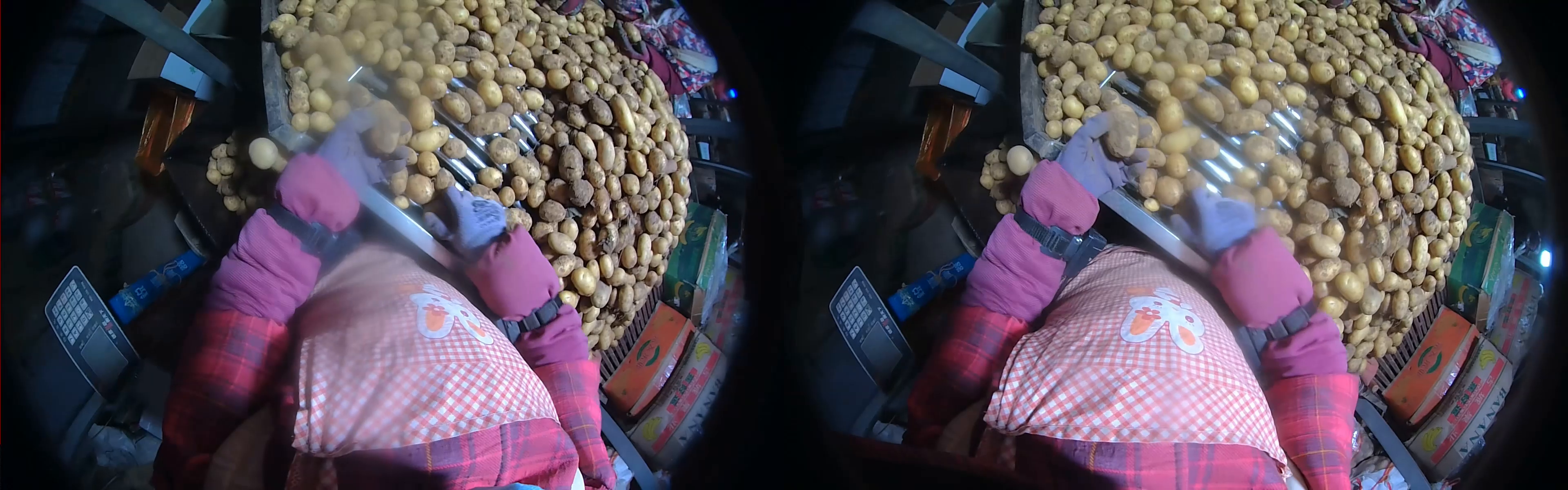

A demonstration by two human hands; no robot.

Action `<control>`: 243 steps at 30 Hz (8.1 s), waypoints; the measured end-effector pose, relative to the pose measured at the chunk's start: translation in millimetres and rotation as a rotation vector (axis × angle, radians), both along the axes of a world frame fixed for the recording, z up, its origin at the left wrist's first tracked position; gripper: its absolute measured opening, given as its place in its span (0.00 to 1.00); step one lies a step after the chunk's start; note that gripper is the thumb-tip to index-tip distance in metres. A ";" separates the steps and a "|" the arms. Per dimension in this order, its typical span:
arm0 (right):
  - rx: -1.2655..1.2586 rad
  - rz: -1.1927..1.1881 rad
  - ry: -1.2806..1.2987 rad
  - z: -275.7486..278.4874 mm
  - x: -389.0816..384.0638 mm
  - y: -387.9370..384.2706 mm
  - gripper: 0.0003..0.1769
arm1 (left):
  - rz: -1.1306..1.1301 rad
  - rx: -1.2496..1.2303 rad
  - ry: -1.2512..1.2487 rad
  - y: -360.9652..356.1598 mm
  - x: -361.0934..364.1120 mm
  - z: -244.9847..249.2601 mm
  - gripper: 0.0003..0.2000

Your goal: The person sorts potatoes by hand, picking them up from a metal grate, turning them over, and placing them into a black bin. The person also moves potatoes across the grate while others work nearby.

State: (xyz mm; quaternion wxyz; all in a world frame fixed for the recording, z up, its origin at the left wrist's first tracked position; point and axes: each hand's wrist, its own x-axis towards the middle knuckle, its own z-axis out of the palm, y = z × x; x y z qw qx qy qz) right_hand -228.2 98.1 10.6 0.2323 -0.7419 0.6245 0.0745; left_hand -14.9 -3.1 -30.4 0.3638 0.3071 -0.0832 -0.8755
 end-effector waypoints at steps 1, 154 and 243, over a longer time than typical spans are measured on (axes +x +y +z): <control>0.035 -0.035 0.002 -2.7 6.3 -4.5 0.28 | -0.002 0.021 0.022 0.1 0.4 -0.3 0.22; -0.432 -0.415 -0.323 -3.7 -65.3 20.5 0.19 | -0.554 -2.335 -0.682 21.9 -16.7 185.4 0.10; 0.114 -0.155 -0.137 -15.1 -49.3 -9.1 0.38 | 0.476 -0.643 -1.233 94.2 158.9 -5.1 0.13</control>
